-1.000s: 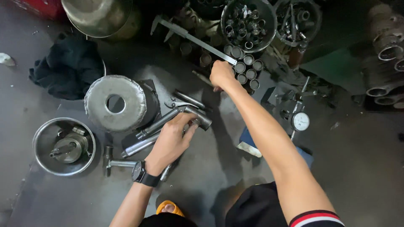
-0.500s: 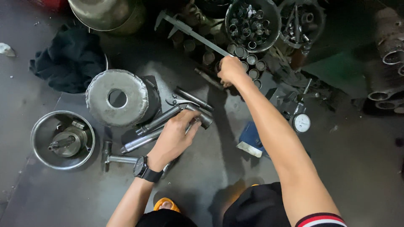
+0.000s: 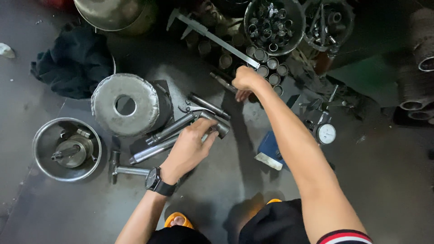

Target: The person operates a metal lathe, adjusting the chuck and controls while wearing yellow flip-flops. They handle various metal parts and tools, including a wrench and a caliper, to secure and measure components on the machine.

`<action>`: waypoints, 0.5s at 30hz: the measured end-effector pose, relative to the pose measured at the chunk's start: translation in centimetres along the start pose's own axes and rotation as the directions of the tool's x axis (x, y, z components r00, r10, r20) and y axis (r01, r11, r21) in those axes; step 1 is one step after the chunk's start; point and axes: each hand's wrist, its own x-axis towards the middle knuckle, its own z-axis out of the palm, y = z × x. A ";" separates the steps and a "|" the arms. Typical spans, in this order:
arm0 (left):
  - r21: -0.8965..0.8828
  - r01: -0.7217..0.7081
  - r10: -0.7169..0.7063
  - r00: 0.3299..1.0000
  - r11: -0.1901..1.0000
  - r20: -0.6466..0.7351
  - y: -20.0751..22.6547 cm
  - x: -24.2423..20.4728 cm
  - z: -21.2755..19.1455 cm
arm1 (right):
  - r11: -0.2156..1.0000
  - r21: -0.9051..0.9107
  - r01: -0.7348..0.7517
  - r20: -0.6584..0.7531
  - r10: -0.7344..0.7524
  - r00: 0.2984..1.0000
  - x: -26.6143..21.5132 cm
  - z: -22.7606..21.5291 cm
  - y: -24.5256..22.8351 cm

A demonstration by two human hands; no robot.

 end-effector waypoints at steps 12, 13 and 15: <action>0.018 -0.004 0.004 1.000 1.000 0.014 -1.1 0.2 0.1 | 0.982 0.083 -0.167 0.217 0.145 0.965 6.9 4.2 2.1; 0.017 0.006 -0.006 1.000 1.000 0.017 -1.1 0.2 0.0 | 0.990 0.068 -0.122 0.148 0.111 0.983 4.9 3.2 1.0; 0.013 0.015 -0.016 1.000 1.000 0.024 -1.0 0.2 -0.2 | 0.995 0.048 -0.083 0.080 0.079 0.994 2.1 1.7 -0.1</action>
